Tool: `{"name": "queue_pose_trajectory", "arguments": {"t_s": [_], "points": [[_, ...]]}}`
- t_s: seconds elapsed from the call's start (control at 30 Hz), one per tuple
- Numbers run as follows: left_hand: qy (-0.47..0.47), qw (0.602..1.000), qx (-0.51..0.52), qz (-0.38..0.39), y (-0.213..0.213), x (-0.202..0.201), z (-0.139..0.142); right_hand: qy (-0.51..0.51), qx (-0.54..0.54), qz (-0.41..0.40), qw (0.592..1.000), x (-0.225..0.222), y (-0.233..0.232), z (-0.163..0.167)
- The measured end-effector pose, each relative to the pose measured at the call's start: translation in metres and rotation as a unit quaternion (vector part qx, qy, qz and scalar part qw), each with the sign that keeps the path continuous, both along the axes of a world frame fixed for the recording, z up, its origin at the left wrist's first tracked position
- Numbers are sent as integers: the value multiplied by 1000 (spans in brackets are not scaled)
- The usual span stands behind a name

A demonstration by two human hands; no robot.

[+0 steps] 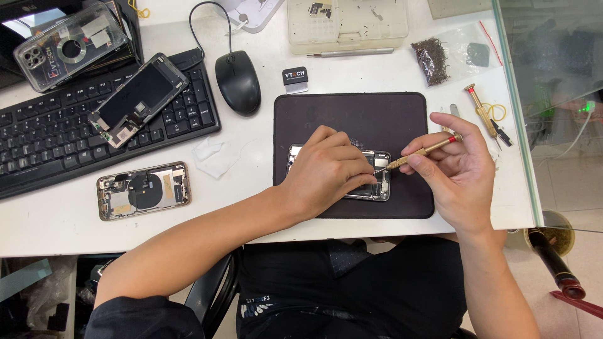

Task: The person disassembles a smartphone by removing screws and prying open the casing. They use a screwdriver and tweezers to manipulate internal components, placing removed screws into a compartmentalized tray. The person then applies a small amount of adhesive to the device's frame.

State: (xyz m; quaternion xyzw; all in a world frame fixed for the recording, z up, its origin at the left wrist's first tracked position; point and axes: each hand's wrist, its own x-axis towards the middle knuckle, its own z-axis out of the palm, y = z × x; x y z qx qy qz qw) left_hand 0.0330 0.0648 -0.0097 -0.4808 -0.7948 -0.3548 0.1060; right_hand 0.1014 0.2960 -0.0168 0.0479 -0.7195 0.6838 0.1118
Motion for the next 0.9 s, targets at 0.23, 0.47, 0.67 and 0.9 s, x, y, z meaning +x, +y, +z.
{"name": "queue_pose_trajectory", "arguments": {"t_s": [0.23, 0.47, 0.67, 0.9], "points": [[12, 1000, -7, 14, -1, 2, 2, 98, 61, -38, 993, 6, 4, -7], [22, 999, -8, 39, -3, 1, 1, 160, 214, -15, 963, 6, 3, -18], [29, 999, -29, 31, -1, 0, -2, 149, 224, -19, 963, 5, 3, -17], [24, 999, -34, 20, -2, 0, -4, 147, 227, -25, 962, 5, 4, -19]]}}
